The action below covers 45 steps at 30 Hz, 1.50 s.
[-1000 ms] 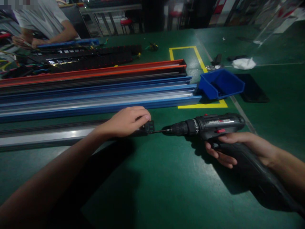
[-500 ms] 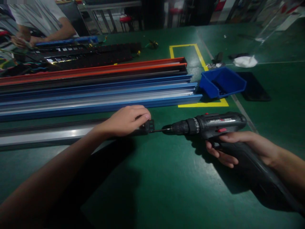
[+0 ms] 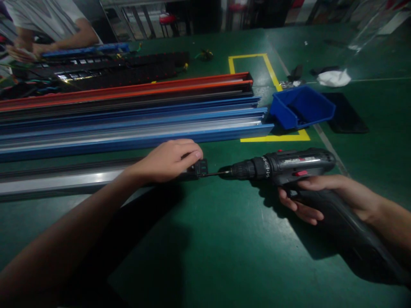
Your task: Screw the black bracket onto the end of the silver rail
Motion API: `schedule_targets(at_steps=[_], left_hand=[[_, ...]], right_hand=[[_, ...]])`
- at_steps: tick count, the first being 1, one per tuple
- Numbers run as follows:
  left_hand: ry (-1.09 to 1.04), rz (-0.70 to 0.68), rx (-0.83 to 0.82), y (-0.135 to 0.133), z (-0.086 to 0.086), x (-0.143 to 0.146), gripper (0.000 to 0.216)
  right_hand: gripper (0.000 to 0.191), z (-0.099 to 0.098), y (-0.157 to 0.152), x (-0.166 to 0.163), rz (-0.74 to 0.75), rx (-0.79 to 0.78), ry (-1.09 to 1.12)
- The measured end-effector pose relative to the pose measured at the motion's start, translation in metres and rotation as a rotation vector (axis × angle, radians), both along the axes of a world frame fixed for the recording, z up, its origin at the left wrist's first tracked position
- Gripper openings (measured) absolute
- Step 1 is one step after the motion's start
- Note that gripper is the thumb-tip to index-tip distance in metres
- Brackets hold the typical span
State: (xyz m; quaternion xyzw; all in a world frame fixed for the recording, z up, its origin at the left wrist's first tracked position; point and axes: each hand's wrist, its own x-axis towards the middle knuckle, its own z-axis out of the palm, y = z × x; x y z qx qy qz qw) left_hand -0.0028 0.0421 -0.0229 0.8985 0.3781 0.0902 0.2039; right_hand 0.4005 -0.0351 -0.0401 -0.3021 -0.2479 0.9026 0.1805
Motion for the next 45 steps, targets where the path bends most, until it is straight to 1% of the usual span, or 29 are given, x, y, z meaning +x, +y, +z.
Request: schedule_targets(at_steps=[19, 37, 41, 45], left_hand=[[0.009, 0.007, -0.032, -0.0009, 0.0006, 0.0003, 0.043], [-0.007, 0.019, -0.022, -0.0024, 0.0014, 0.0001, 0.045], [-0.008, 0.018, -0.016, -0.0023, 0.0022, 0.0007, 0.044], [-0.011, 0.015, -0.012, -0.0026, 0.0026, 0.001, 0.044]], right_hand=[[0.032, -0.0028, -0.0013, 0.0029, 0.001, -0.038, 0.006], [0.033, -0.0064, -0.0008, 0.0035, 0.013, 0.023, -0.033], [0.036, -0.0083, -0.0015, 0.004, 0.016, 0.043, -0.018], [0.036, -0.0082, -0.0009, 0.0023, 0.019, 0.082, 0.008]])
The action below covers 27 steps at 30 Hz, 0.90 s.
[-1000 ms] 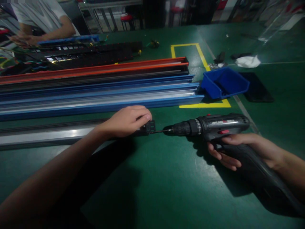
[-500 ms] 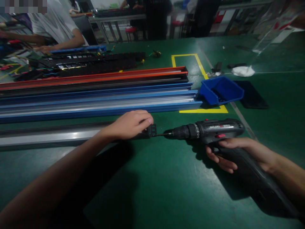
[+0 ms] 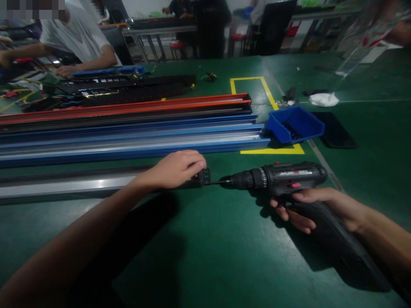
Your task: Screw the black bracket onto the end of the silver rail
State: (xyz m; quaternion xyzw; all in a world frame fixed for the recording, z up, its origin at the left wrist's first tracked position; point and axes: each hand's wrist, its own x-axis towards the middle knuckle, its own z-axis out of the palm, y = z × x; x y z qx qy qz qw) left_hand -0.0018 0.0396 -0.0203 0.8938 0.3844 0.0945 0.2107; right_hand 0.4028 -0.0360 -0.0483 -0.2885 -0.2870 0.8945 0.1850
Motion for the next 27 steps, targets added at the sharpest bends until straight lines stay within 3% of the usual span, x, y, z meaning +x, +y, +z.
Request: schedule_targets(at_steps=[17, 27], left_hand=[[-0.015, -0.016, 0.005, 0.0001, -0.0013, -0.0014, 0.044], [-0.023, -0.037, 0.022, 0.0019, -0.0045, -0.0023, 0.043]], right_hand=[[0.034, 0.0005, -0.0031, -0.0012, 0.035, 0.145, -0.059], [0.033, -0.0001, -0.0028, -0.0009, 0.028, 0.151, -0.075]])
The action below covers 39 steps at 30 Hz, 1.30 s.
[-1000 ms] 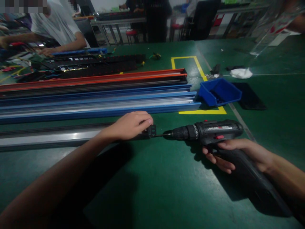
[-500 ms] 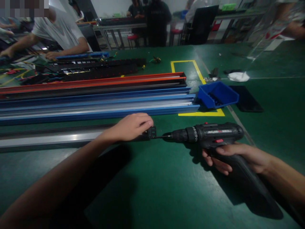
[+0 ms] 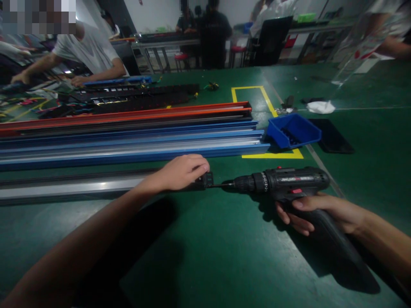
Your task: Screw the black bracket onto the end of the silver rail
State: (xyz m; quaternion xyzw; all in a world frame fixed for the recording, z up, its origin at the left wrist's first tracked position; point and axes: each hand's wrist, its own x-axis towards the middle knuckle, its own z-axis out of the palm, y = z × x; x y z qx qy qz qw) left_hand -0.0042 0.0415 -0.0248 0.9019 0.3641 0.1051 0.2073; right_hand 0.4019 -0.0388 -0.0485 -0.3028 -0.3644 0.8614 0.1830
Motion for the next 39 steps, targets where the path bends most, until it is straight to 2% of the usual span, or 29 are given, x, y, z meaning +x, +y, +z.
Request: schedule_targets(at_steps=[14, 21, 29, 39], left_hand=[[0.005, 0.001, 0.004, -0.001, 0.0018, 0.0005, 0.043], [0.0, -0.008, 0.011, 0.0007, -0.0006, 0.0, 0.043], [0.008, 0.004, 0.009, -0.0006, 0.0009, 0.0007, 0.044], [-0.007, -0.006, 0.002, 0.0017, -0.003, -0.0009, 0.043]], right_hand=[[0.031, 0.0, 0.0014, -0.0007, -0.015, -0.056, 0.025], [0.029, 0.0003, -0.0002, 0.0009, 0.01, 0.029, -0.021], [0.041, 0.0017, -0.0019, 0.0004, 0.018, 0.034, 0.002], [0.029, 0.0016, 0.0006, -0.0018, 0.009, 0.012, 0.03]])
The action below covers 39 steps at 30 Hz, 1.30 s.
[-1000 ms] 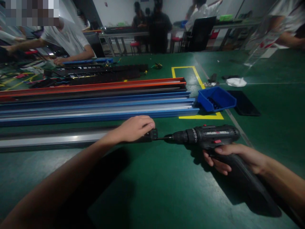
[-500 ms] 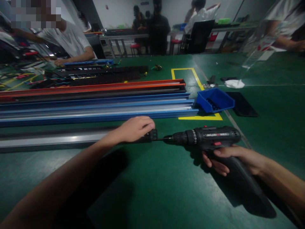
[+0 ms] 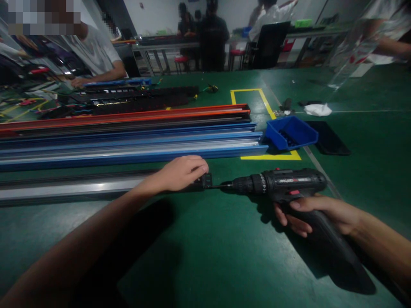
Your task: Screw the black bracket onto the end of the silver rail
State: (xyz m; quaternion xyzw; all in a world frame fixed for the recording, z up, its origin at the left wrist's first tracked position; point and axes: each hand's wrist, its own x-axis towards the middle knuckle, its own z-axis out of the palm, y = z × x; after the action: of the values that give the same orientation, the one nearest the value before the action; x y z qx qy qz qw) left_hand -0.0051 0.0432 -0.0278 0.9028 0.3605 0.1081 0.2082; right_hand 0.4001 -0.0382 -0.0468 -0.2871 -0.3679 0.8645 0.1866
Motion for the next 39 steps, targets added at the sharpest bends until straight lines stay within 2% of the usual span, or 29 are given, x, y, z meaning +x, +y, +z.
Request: schedule_targets(at_steps=[8, 14, 29, 39], left_hand=[[-0.005, 0.007, 0.001, -0.0004, 0.0004, 0.0, 0.041], [0.003, 0.016, 0.003, -0.0013, 0.0013, 0.0013, 0.043], [0.012, 0.015, 0.035, -0.0006, 0.0008, 0.0006, 0.043], [0.027, 0.029, 0.015, -0.0018, 0.0035, 0.0016, 0.045]], right_hand=[[0.03, -0.0004, 0.0021, 0.0001, -0.028, -0.119, 0.016], [0.031, 0.0025, 0.0024, -0.0006, -0.029, -0.137, -0.019], [0.029, 0.0056, 0.0051, -0.0022, -0.054, -0.217, 0.056], [0.031, 0.0042, 0.0043, -0.002, -0.065, -0.207, 0.007]])
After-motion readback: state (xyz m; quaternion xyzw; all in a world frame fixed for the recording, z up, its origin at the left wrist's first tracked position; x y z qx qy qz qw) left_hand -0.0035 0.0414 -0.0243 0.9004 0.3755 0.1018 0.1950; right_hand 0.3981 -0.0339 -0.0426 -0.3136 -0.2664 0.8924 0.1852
